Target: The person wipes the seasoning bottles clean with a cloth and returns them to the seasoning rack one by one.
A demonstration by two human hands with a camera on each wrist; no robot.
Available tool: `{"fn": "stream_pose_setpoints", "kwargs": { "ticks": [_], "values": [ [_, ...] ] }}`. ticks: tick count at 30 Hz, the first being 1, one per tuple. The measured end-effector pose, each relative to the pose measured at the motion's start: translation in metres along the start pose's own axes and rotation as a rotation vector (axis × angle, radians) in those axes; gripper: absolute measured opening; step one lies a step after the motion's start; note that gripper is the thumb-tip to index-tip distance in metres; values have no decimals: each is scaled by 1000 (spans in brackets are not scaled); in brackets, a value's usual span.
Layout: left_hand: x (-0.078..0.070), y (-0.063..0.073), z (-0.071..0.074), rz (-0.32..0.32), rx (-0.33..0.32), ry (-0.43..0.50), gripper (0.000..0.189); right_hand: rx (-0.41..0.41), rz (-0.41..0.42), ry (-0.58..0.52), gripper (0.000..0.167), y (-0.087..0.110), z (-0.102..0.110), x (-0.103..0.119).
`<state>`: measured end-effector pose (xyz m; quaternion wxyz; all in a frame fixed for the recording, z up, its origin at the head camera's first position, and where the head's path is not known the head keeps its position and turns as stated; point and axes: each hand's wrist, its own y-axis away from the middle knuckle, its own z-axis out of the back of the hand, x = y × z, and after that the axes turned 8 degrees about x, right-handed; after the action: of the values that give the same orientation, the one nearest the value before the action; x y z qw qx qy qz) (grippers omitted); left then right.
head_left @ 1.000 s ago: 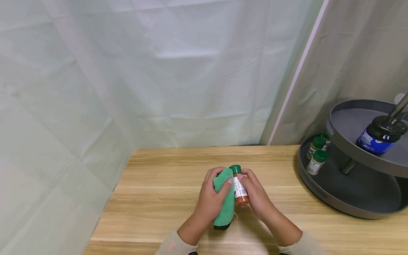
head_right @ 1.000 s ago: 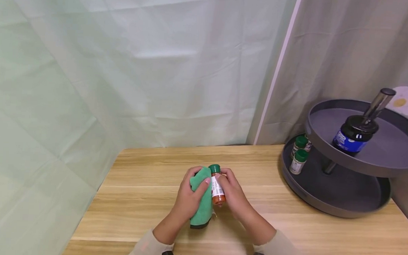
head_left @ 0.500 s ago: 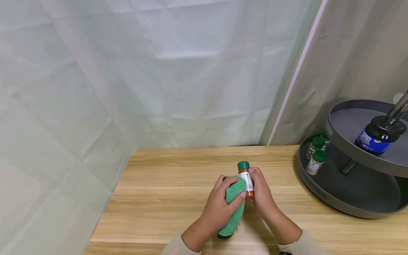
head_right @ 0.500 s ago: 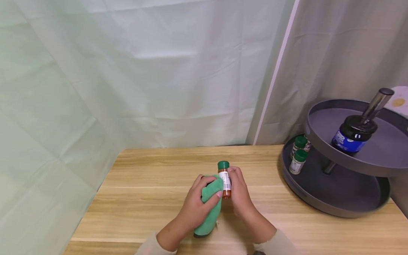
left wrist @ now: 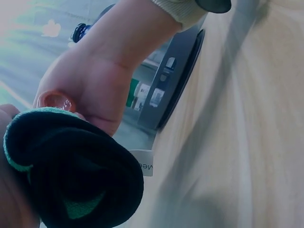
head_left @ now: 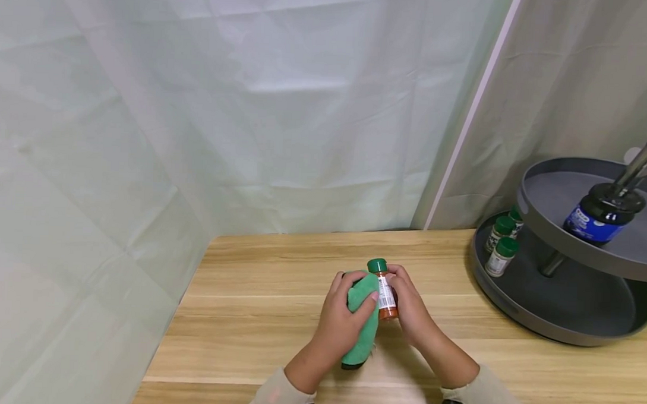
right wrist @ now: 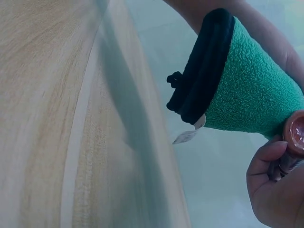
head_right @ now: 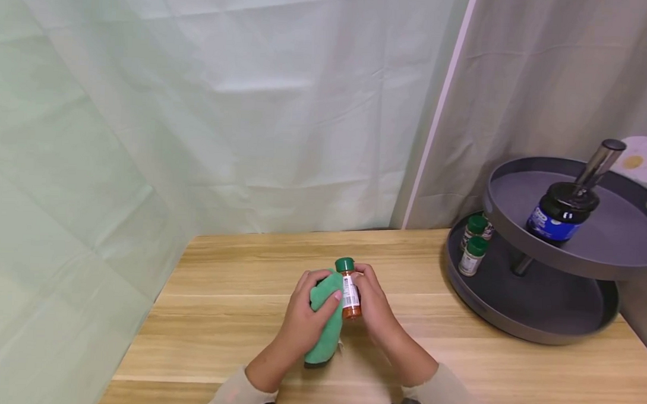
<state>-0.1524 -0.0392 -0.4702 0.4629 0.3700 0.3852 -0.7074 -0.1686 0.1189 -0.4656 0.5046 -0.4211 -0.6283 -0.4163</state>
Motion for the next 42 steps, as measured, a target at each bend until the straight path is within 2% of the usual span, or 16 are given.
{"fn": "stream_pose_setpoints", "kwargs": {
  "ticks": [6, 9, 15, 23, 28, 34, 42],
  "values": [
    [2, -4, 7, 15, -69, 39, 33, 83, 1, 29, 38, 2, -2, 0],
    [2, -6, 9, 20, -73, 49, 32, 95, 12, 27, 36, 2, -2, -1],
    [1, -5, 7, 13, -23, 60, 33, 60, 41, 4, 33, 3, 0, -4],
    [0, 2, -1, -52, 88, -52, 37, -77, 58, -12, 31, 0, 2, -6],
    [-1, 4, -3, -84, 107, -99, 36, -109, 84, -42, 35, -1, 3, -6],
    [0, 3, -3, -69, 74, -95, 36, -68, 82, -69, 35, 0, 3, -5],
    [1, -1, 3, -42, -47, -52, 36, 25, 61, -29, 35, 1, 0, -3]
  ]
}}
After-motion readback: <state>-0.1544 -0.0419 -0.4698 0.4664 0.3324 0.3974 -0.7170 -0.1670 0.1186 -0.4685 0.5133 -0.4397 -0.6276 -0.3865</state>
